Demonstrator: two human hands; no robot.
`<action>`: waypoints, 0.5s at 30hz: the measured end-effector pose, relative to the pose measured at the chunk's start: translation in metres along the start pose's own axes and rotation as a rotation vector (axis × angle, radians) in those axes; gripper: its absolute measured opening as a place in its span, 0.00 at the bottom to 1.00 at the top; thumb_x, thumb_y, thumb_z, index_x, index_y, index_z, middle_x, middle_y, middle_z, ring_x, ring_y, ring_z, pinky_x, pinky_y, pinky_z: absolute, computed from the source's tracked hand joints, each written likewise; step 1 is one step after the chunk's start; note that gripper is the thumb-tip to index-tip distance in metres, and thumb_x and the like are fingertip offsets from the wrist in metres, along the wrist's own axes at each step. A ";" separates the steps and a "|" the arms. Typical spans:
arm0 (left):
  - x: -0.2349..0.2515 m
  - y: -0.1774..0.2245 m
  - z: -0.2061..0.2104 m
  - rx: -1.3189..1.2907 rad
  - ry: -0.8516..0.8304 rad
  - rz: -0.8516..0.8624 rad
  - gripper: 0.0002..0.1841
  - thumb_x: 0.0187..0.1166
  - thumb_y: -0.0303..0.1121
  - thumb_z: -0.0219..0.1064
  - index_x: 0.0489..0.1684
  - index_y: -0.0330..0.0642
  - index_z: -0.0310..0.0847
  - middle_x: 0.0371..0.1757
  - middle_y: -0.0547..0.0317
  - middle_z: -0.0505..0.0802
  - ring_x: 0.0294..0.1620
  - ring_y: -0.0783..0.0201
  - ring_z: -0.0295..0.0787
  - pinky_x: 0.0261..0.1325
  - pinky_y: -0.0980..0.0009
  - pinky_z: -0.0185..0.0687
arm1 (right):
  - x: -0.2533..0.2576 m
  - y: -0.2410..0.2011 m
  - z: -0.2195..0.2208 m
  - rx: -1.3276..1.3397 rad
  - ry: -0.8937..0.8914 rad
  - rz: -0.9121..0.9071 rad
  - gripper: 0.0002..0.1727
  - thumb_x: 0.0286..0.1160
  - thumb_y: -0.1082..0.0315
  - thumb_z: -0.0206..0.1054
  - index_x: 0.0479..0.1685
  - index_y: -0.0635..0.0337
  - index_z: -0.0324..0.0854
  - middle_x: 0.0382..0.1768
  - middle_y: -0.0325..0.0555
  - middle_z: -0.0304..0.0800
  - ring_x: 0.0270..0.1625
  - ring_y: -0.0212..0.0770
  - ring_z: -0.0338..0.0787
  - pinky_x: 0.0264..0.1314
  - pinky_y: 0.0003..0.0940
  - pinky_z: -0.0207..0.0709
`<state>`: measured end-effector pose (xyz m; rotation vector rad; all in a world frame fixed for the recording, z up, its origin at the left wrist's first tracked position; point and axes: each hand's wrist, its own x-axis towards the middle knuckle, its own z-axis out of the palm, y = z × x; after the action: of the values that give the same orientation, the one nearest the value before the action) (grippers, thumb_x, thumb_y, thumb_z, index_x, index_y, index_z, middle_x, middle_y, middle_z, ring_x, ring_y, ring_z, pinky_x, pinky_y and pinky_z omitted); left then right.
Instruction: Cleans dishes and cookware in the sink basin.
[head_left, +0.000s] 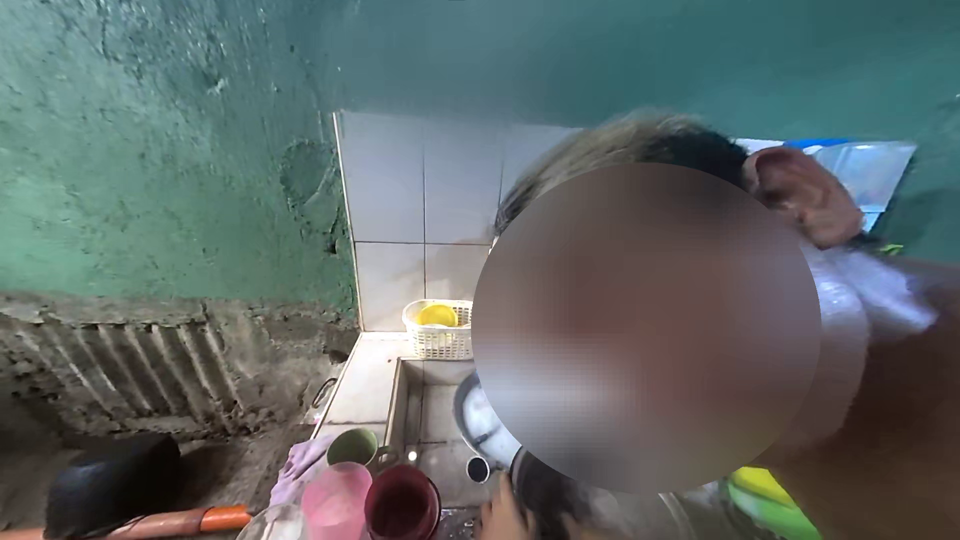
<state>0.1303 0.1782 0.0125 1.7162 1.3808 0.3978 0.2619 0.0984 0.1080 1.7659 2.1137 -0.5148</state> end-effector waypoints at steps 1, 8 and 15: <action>0.000 0.001 0.000 0.011 -0.002 -0.007 0.33 0.87 0.35 0.55 0.93 0.38 0.51 0.80 0.35 0.78 0.82 0.33 0.70 0.82 0.35 0.60 | 0.030 0.007 0.029 0.149 0.030 0.056 0.31 0.86 0.68 0.57 0.82 0.80 0.60 0.63 0.84 0.81 0.63 0.78 0.86 0.63 0.68 0.79; -0.008 -0.008 0.002 -0.013 0.139 0.173 0.31 0.84 0.33 0.60 0.89 0.37 0.62 0.85 0.32 0.70 0.83 0.29 0.65 0.81 0.36 0.62 | 0.108 0.032 0.051 0.729 -0.045 0.405 0.51 0.82 0.64 0.67 0.96 0.59 0.32 0.82 0.71 0.69 0.82 0.66 0.73 0.81 0.62 0.66; -0.036 -0.020 0.002 0.345 -0.018 0.807 0.24 0.78 0.52 0.70 0.61 0.42 0.89 0.67 0.44 0.90 0.74 0.40 0.81 0.82 0.35 0.59 | 0.057 0.086 0.023 2.008 0.289 0.323 0.19 0.93 0.56 0.40 0.56 0.55 0.74 0.42 0.45 0.90 0.31 0.40 0.90 0.26 0.34 0.83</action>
<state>0.1070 0.1450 0.0056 2.5294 0.7073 0.5978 0.3379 0.1505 0.0552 2.8181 0.8177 -2.9804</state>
